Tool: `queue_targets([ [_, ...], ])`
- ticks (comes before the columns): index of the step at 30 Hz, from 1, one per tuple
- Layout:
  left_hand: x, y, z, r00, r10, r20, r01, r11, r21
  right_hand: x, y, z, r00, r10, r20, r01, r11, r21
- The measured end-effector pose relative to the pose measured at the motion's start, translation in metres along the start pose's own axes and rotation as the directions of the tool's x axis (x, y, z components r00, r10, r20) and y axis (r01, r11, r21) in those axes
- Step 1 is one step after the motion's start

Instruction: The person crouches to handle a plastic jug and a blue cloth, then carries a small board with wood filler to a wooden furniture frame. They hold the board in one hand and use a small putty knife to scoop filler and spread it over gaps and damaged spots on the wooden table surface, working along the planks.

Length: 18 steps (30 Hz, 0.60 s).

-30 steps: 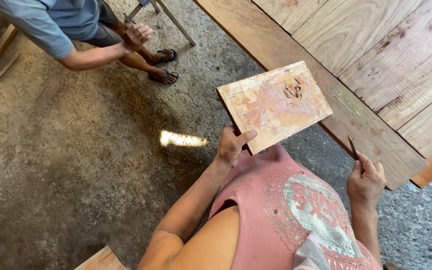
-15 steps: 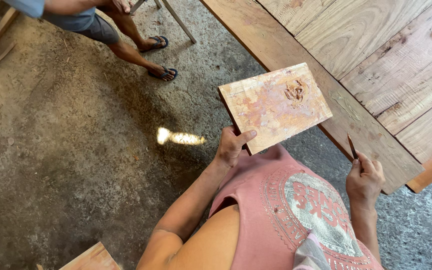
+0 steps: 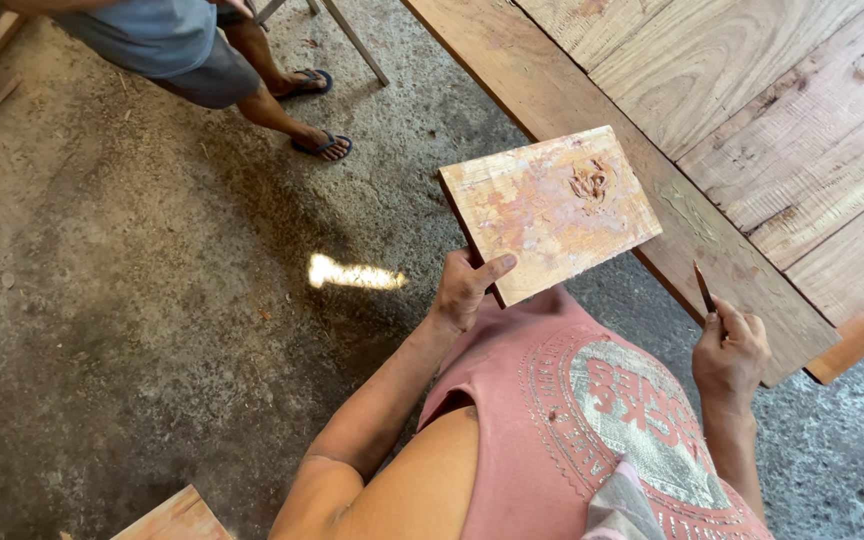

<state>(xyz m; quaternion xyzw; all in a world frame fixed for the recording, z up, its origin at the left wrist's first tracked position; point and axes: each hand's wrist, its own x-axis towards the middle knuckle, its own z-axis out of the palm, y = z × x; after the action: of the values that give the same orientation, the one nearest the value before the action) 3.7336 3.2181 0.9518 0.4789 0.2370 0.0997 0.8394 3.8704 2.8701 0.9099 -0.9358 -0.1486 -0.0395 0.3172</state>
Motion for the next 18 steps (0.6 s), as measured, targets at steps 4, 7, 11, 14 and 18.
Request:
queue_targets([
  [4, 0.0, 0.002, 0.004, 1.0, -0.017, -0.018, 0.016, 0.999, -0.034, 0.001, 0.0, -0.003, 1.0, 0.016, -0.001, -0.016, 1.0, -0.007],
  [7, -0.001, 0.004, 0.005, 0.999, -0.03, -0.018, 0.029, 0.999, -0.044, 0.0, -0.001, -0.003, 1.0, 0.0, -0.015, 0.0, 1.0, 0.001],
  [11, -0.002, 0.005, 0.005, 0.999, -0.041, -0.03, 0.04, 0.998, -0.041, -0.005, -0.002, 0.0, 1.0, 0.023, -0.007, -0.023, 1.0, 0.009],
  [14, -0.003, 0.005, 0.005, 0.998, -0.051, -0.047, 0.049, 0.998, -0.034, -0.008, -0.004, 0.003, 1.0, 0.021, -0.006, -0.021, 1.0, 0.011],
  [18, -0.004, 0.001, 0.003, 0.998, -0.048, -0.04, 0.045, 0.997, -0.056, -0.011, -0.003, 0.005, 0.999, 0.034, 0.001, -0.034, 0.999, 0.023],
])
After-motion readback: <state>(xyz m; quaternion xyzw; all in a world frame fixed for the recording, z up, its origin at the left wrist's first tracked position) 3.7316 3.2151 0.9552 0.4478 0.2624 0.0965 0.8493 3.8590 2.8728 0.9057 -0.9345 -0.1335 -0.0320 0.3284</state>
